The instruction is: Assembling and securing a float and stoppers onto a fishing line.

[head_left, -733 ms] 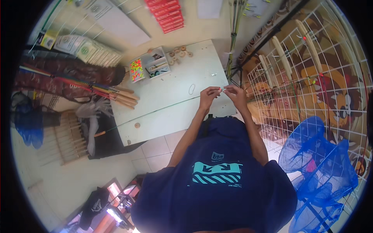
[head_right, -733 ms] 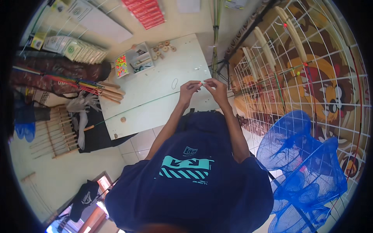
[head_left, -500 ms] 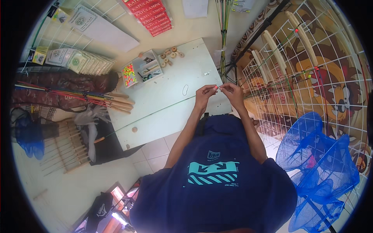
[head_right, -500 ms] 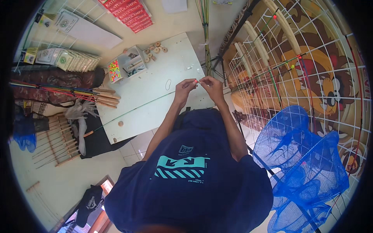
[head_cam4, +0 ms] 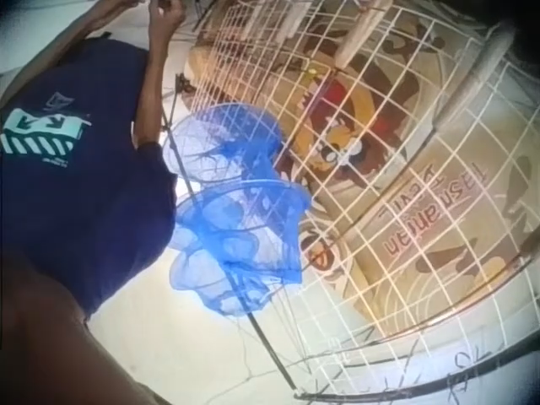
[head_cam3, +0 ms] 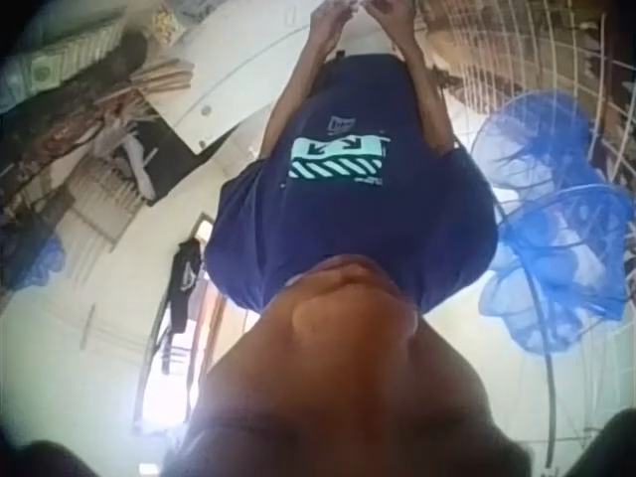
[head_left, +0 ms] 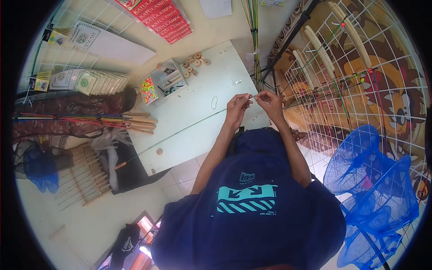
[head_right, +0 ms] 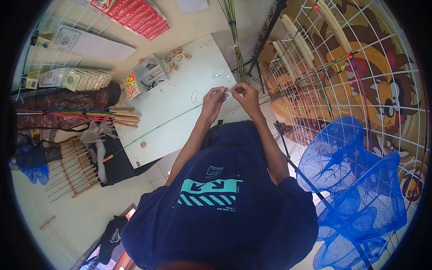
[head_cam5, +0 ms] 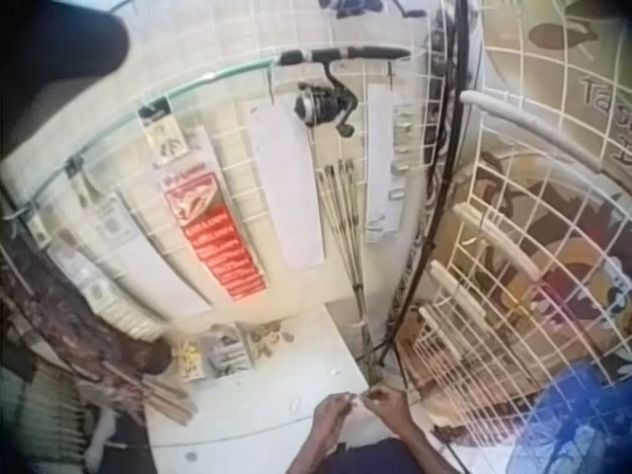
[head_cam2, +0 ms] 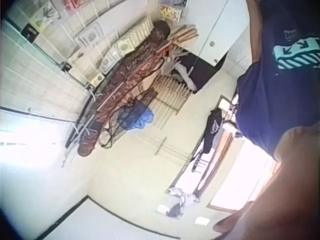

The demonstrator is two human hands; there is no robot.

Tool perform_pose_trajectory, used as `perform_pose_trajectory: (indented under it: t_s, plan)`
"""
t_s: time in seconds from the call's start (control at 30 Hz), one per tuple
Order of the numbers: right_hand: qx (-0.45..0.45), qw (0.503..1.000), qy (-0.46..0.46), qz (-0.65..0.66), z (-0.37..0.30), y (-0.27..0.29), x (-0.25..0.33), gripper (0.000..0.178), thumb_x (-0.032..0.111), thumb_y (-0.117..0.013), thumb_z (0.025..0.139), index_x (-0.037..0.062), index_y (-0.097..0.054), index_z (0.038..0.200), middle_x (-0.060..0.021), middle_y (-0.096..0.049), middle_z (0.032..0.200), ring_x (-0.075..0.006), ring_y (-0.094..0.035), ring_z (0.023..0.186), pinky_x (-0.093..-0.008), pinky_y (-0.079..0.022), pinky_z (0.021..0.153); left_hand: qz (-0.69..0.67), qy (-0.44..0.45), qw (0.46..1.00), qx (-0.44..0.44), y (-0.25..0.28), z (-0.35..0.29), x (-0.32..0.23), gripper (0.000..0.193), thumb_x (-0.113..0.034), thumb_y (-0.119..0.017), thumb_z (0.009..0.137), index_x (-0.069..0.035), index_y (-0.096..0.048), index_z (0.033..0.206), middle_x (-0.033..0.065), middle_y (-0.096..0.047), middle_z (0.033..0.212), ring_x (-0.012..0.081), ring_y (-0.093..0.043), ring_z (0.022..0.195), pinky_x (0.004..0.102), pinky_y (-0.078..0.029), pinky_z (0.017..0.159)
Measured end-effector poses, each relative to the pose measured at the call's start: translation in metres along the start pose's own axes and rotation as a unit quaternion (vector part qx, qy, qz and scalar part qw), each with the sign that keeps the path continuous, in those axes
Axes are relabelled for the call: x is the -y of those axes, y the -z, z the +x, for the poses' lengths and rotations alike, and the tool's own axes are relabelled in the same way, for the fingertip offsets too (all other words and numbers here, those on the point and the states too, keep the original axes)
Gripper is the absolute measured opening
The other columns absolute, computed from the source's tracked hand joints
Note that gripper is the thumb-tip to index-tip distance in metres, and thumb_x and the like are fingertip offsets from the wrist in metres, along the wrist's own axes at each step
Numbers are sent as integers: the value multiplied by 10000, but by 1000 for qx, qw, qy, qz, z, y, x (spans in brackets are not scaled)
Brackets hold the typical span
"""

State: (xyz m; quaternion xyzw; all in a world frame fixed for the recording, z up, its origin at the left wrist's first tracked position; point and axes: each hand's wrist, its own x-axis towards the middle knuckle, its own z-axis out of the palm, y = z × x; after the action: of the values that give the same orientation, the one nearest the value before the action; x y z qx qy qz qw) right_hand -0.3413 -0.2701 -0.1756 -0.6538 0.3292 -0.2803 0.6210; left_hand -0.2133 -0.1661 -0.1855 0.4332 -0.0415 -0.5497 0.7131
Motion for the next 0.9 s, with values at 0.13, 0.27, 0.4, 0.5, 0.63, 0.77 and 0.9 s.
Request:
perform_pose_trajectory:
  t_s: [0.13, 0.27, 0.4, 0.5, 0.63, 0.77, 0.9]
  plan:
    - [-14, 999, 25, -40, -1, -2, 13, 112, 44, -702, 821, -19, -641, 890, -64, -688, 827, -108, -666, 796, -245, -512, 704, -16, 11, 1000, 10, -2, -1, 0, 188, -103, -669, 898, -3, -612, 1047, 114, -646, 1054, 128, -571, 784, 259, -455, 726]
    - [-27, 999, 27, -33, -1, -3, 11, 112, 48, -707, 813, -16, -639, 875, -67, -688, 823, -112, -668, 798, -244, -510, 710, -32, 19, 999, 4, -3, -2, 0, 164, -104, -666, 900, -6, -613, 1021, 112, -647, 1043, 120, -549, 763, 260, -452, 725]
    - [-23, 999, 12, -48, -3, -2, 13, 121, 71, -713, 815, 0, -640, 881, -61, -685, 841, -126, -664, 837, -266, -510, 778, -29, 9, 999, 13, -3, -1, 1, 136, -99, -661, 902, -13, -611, 995, 112, -645, 1047, 115, -533, 763, 255, -445, 720]
    - [-33, 997, 34, -67, -5, -4, 21, 118, 59, -715, 805, -10, -642, 866, -69, -685, 810, -116, -667, 802, -257, -512, 728, -36, 13, 999, 6, -3, -1, 1, 114, -85, -663, 897, -16, -612, 971, 103, -642, 1039, 111, -523, 761, 249, -441, 712]
    - [-43, 995, 52, -69, -4, -4, 20, 109, 59, -718, 797, -10, -650, 848, -60, -688, 799, -100, -633, 730, -247, -488, 677, -28, 26, 999, 2, -7, -2, -1, 94, -75, -674, 887, -22, -622, 946, 88, -640, 1012, 107, -517, 753, 243, -439, 694]
    - [-47, 995, 58, -68, -3, -4, 15, 104, 65, -725, 789, -6, -663, 834, -50, -688, 776, -88, -592, 675, -245, -448, 614, -32, 30, 999, 10, -8, -2, -1, 84, -72, -676, 886, -27, -628, 939, 80, -641, 1005, 102, -510, 745, 239, -438, 684]
    - [-52, 990, 82, -99, -4, -6, 21, 106, 78, -731, 790, 1, -676, 836, -48, -685, 757, -80, -579, 663, -248, -441, 602, -27, 30, 999, 10, -3, -1, 2, 86, -72, -675, 887, -27, -626, 941, 68, -637, 985, 99, -503, 740, 237, -436, 682]
